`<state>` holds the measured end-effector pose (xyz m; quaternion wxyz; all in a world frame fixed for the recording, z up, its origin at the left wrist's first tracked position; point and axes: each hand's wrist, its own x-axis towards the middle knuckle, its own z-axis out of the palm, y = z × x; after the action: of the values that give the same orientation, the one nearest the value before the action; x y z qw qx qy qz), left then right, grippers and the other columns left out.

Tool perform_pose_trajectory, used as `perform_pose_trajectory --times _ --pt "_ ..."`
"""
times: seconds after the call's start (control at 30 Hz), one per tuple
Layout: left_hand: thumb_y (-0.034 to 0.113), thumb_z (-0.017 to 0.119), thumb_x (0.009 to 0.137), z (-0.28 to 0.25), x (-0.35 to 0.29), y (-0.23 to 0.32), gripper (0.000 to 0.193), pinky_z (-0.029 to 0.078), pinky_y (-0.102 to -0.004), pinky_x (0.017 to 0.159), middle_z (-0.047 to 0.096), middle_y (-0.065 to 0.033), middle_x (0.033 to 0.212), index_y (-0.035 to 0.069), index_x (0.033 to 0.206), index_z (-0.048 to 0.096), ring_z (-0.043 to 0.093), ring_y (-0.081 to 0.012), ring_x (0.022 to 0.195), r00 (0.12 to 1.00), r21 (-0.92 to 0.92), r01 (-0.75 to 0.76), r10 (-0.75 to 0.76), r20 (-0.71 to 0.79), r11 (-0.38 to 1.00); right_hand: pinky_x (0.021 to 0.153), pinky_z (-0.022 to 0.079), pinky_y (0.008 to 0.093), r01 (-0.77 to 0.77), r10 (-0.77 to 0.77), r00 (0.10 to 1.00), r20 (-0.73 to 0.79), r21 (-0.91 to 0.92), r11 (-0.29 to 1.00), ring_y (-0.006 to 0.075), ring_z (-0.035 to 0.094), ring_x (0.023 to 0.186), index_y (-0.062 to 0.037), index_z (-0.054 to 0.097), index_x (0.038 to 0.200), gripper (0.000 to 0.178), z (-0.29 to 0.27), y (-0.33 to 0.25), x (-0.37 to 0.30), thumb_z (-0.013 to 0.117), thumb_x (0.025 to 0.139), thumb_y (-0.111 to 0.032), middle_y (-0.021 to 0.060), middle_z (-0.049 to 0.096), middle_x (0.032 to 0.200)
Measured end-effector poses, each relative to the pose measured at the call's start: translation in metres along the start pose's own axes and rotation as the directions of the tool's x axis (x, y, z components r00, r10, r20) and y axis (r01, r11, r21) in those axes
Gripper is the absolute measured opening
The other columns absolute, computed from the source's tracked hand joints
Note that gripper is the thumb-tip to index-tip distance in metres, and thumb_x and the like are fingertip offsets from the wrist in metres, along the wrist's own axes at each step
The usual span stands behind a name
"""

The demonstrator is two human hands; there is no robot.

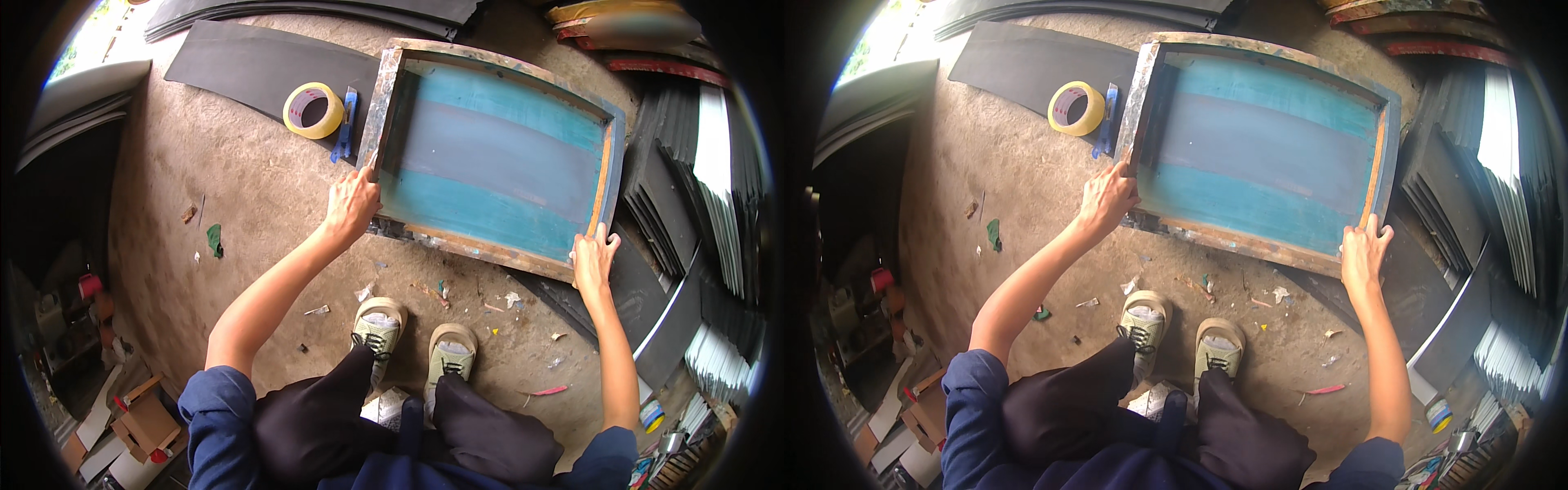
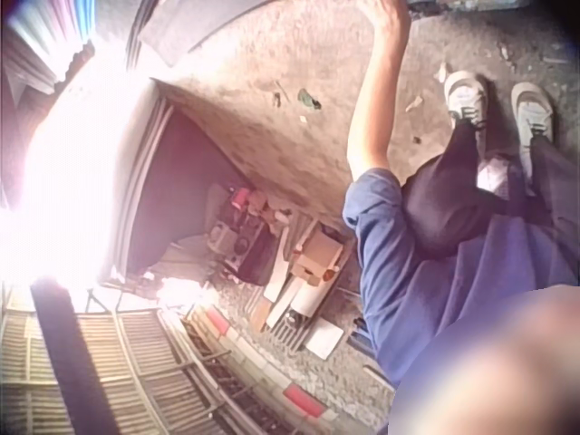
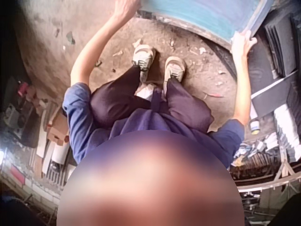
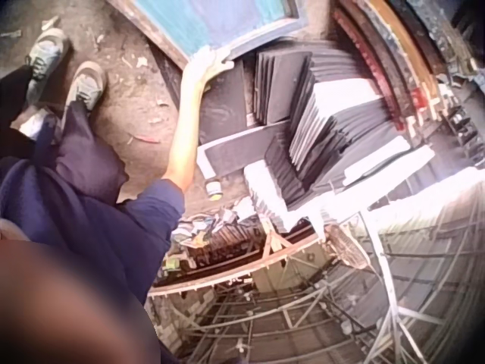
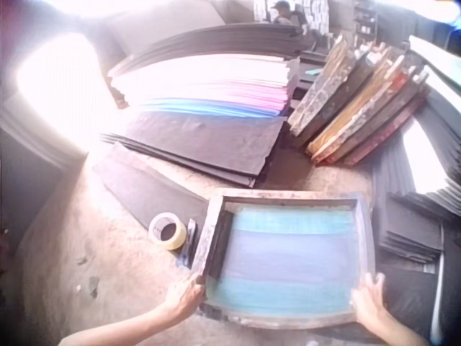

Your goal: The person sits on the floor and applies clear packing tape to the edges of a rectangular wooden frame with a teal screen. They repeatedly pull tape from a roll, press it along the frame edges, and smooth it down with their fingers.

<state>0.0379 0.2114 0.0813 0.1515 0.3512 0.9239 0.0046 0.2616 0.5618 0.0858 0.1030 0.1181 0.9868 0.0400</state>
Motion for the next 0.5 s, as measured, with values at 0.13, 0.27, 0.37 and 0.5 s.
perform_pose_trajectory --times 0.13,0.27,0.37,0.5 --pt "0.021 0.074 0.068 0.003 0.000 0.002 0.018 0.046 -0.0389 0.080 0.055 -0.0068 0.094 0.009 0.078 0.066 0.057 -0.0229 0.093 1.000 0.081 -0.005 0.004 0.007 0.997 0.086 0.031 0.0462 0.026 -0.023 0.999 0.025 -0.100 0.995 0.0244 0.049 0.096 -0.0028 0.065 0.070 0.006 0.007 0.001 0.002 0.065 0.067 -0.008 0.0097 0.064 0.068" --pt "0.025 0.075 0.069 0.004 0.003 0.007 0.022 0.044 -0.0401 0.084 0.056 -0.0065 0.096 0.010 0.082 0.065 0.056 -0.0213 0.097 0.998 0.234 0.000 -0.013 0.054 0.972 0.088 0.030 0.0444 0.110 -0.019 0.976 0.218 -0.413 0.904 0.0193 0.048 0.101 -0.0084 0.068 0.077 0.008 0.018 -0.005 0.010 0.062 0.074 -0.013 0.0043 0.066 0.073" --pt "0.026 0.077 0.068 0.002 0.010 0.008 0.043 0.048 -0.0400 0.083 0.056 -0.0082 0.100 0.006 0.100 0.054 0.059 -0.0227 0.098 0.994 0.241 0.026 -0.050 0.094 0.970 0.089 0.029 0.0444 0.147 0.029 0.947 0.319 -0.513 0.846 0.0187 0.048 0.102 -0.0105 0.068 0.076 0.008 0.020 -0.014 0.018 0.062 0.076 -0.015 0.0018 0.066 0.077" --pt "0.024 0.077 0.067 0.003 0.013 0.006 0.048 0.049 -0.0415 0.081 0.056 -0.0104 0.100 0.005 0.101 0.049 0.061 -0.0248 0.094 0.996 0.251 -0.003 -0.018 0.082 0.968 0.089 0.030 0.0406 0.088 0.055 0.967 0.247 -0.531 0.843 0.0188 0.048 0.099 -0.0081 0.059 0.100 0.025 0.012 -0.001 0.021 0.062 0.077 -0.017 0.0019 0.066 0.077"
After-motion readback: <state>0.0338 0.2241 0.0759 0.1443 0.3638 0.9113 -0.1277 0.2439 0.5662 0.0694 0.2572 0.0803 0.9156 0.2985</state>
